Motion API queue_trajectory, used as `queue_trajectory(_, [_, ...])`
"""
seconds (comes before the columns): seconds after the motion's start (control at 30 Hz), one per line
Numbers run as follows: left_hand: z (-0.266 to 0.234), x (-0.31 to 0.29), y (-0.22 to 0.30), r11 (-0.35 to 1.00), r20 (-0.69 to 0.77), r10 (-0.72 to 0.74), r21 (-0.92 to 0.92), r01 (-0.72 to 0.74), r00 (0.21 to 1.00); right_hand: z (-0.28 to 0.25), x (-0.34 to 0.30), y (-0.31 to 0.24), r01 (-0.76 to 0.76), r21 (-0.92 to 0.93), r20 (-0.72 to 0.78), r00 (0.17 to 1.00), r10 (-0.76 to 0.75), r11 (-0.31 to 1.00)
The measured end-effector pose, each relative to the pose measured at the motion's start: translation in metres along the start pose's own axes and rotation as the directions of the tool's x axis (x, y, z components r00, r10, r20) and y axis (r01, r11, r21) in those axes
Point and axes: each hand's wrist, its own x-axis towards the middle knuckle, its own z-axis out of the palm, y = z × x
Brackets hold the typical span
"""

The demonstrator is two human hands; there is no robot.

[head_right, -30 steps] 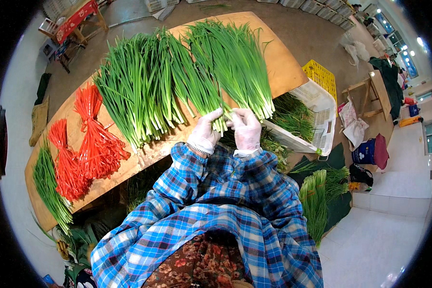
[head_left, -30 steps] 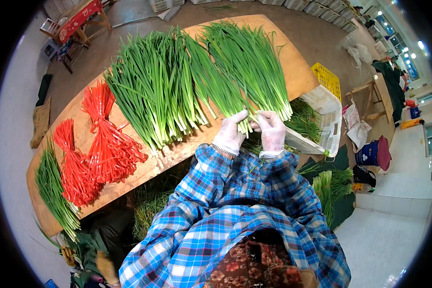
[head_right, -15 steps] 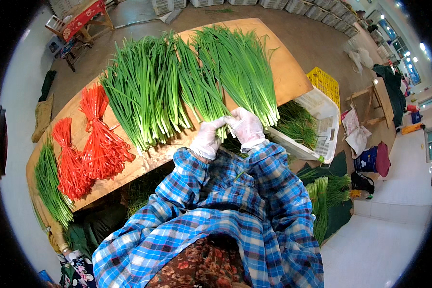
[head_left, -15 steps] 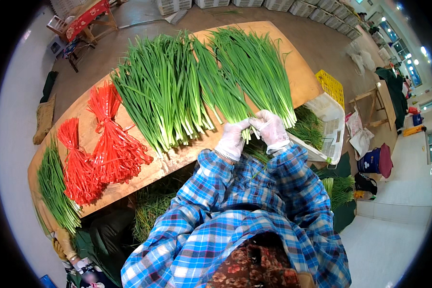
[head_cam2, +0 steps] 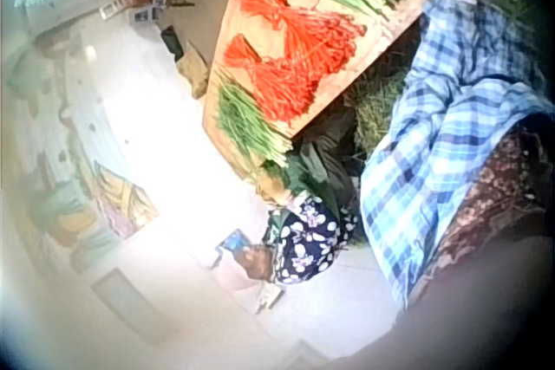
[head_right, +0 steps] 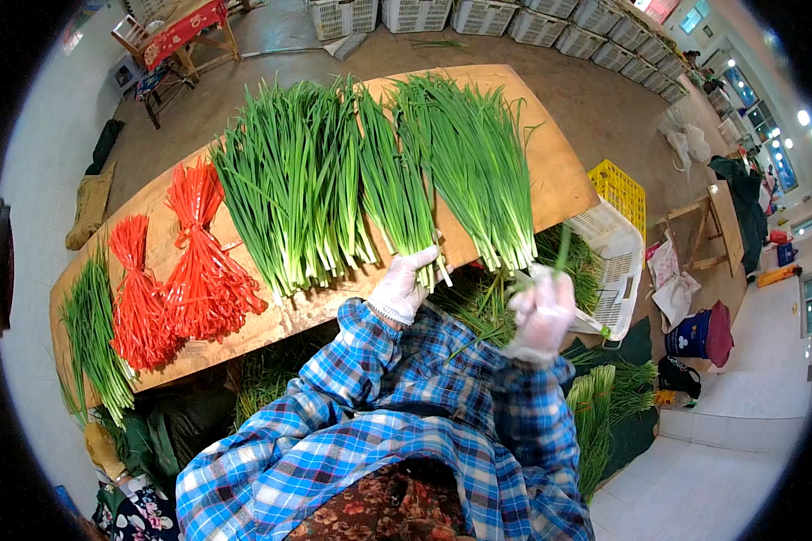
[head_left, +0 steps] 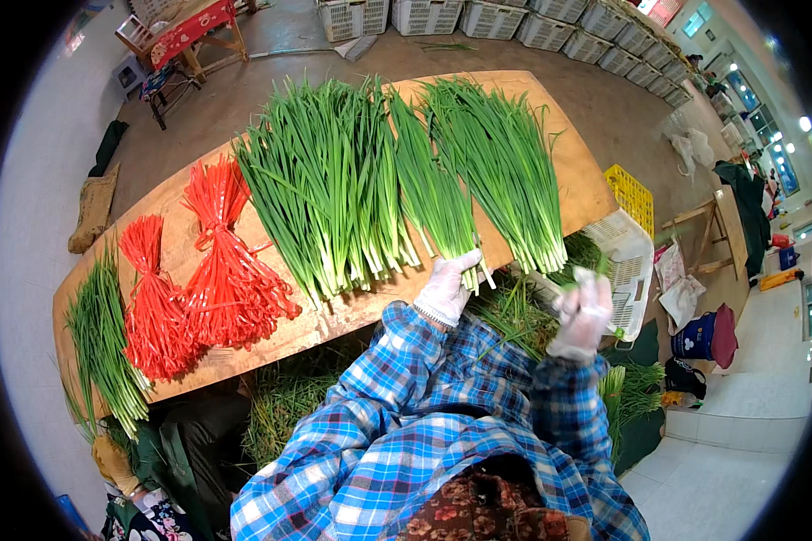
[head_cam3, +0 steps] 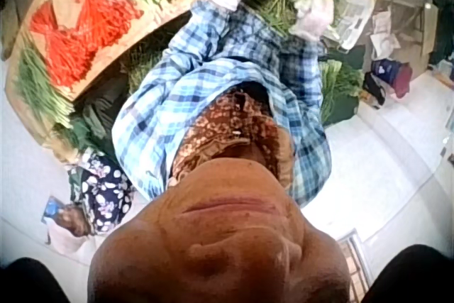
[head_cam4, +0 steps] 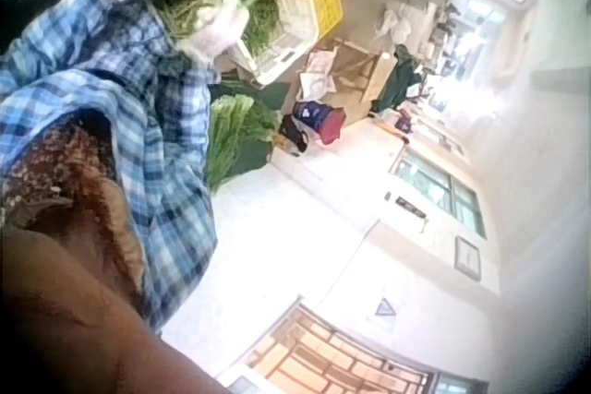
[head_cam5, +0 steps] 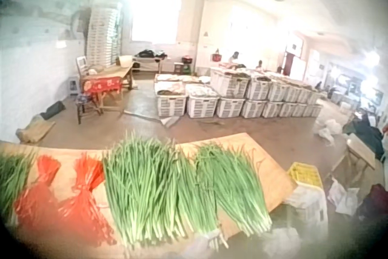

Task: The person sorts bunches of green leaves on a table by hand, gathers them into a thick bundle, and secures the bundle with a red tie before placing it on the floor.

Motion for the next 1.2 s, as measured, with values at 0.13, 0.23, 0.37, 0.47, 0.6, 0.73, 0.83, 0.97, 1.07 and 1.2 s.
queue_trajectory(0.13, [0.009, 0.0, -0.002, 0.987, 0.057, -0.11, -0.109, 0.116, 0.992, -0.071, -0.019, 0.033, 0.044, -0.276, -0.021, 0.998, -0.052, 0.96])
queue_trajectory(0.23, [0.024, -0.01, 0.008, 0.976, 0.055, -0.147, -0.156, 0.154, 0.988, -0.174, -0.029, 0.137, 0.134, -0.82, 0.276, 0.944, 0.179, 0.556])
queue_trajectory(0.37, [0.006, -0.003, 0.003, 0.997, 0.087, -0.056, -0.056, 0.061, 0.995, -0.148, -0.043, 0.125, 0.484, -0.857, 0.297, 0.743, 0.6, -0.175])
queue_trajectory(0.47, [0.01, -0.008, 0.005, 0.993, 0.008, -0.115, 0.04, 0.115, 0.993, -0.122, -0.006, 0.108, 0.87, -0.485, 0.833, 0.489, 0.26, -0.085])
queue_trajectory(0.6, [0.001, -0.012, 0.007, 0.991, 0.021, -0.125, 0.058, 0.124, 0.992, -0.006, 0.023, 0.036, 0.121, -0.687, 0.471, 0.825, 0.312, 0.717])
queue_trajectory(0.73, [-0.004, -0.011, 0.006, 0.986, 0.027, -0.157, 0.06, 0.155, 0.987, 0.074, 0.064, 0.014, 0.341, -0.514, 0.603, 0.797, 0.049, 0.787])
queue_trajectory(0.83, [-0.004, -0.012, 0.006, 0.979, 0.033, -0.189, 0.078, 0.186, 0.981, 0.115, 0.1, 0.028, 0.38, -0.543, 0.657, 0.747, 0.097, 0.749])
queue_trajectory(0.97, [0.0, -0.017, 0.01, 0.977, 0.013, -0.188, 0.102, 0.185, 0.982, 0.144, 0.124, 0.055, 0.482, -0.659, 0.694, 0.686, 0.219, 0.578])
queue_trajectory(1.07, [0.0, -0.018, 0.009, 0.985, 0.006, -0.151, 0.085, 0.15, 0.989, 0.153, 0.126, 0.064, 0.572, -0.74, 0.654, 0.736, 0.177, 0.355])
queue_trajectory(1.2, [-0.001, -0.02, 0.011, 0.98, 0.017, -0.175, 0.101, 0.173, 0.984, 0.14, 0.145, 0.071, 0.585, -0.613, 0.612, 0.777, -0.148, 0.532])
